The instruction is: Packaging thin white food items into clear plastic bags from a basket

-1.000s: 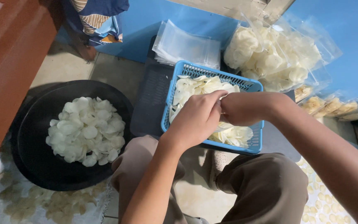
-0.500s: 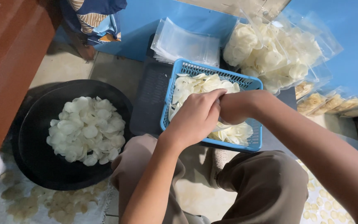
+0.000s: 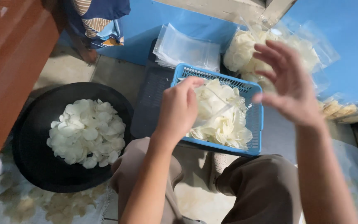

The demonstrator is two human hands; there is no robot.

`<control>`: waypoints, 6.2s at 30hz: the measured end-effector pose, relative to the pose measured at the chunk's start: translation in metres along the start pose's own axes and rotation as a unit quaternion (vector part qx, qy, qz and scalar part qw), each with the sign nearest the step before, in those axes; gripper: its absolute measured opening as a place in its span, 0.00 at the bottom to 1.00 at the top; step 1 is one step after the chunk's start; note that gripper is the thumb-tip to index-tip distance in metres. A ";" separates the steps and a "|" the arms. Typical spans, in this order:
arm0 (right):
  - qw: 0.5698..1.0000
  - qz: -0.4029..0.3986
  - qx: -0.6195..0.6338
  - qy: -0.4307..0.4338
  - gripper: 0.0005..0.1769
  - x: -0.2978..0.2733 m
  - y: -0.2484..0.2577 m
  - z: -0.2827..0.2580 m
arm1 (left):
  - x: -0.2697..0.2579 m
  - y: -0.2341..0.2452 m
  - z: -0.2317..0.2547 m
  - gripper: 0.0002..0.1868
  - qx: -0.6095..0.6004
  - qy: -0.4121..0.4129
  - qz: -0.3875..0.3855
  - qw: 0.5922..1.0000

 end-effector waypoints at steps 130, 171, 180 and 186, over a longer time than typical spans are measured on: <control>0.969 0.058 -0.177 -0.163 0.63 -0.030 -0.086 0.042 | 0.000 -0.033 0.011 0.74 -0.295 -0.064 0.036 0.953; 0.969 0.193 -0.092 -0.123 0.08 -0.037 0.018 0.011 | 0.008 -0.039 0.033 0.14 0.117 -0.051 0.043 0.991; 0.889 0.047 -0.432 -0.144 0.12 -0.021 -0.044 -0.041 | 0.007 -0.044 0.035 0.14 0.111 -0.043 0.035 0.992; 0.837 -0.065 -0.505 -0.200 0.07 -0.013 -0.048 -0.006 | 0.007 -0.046 0.035 0.13 0.101 -0.040 0.030 0.994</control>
Point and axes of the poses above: each hand's wrist, its own x-axis towards the middle knuckle, its own y-axis out of the back of the hand, z = x × y, the point moved 4 cm from there along x, towards the middle knuckle, and after that the axes turned 9 degrees about -y, right-handed, at the moved point
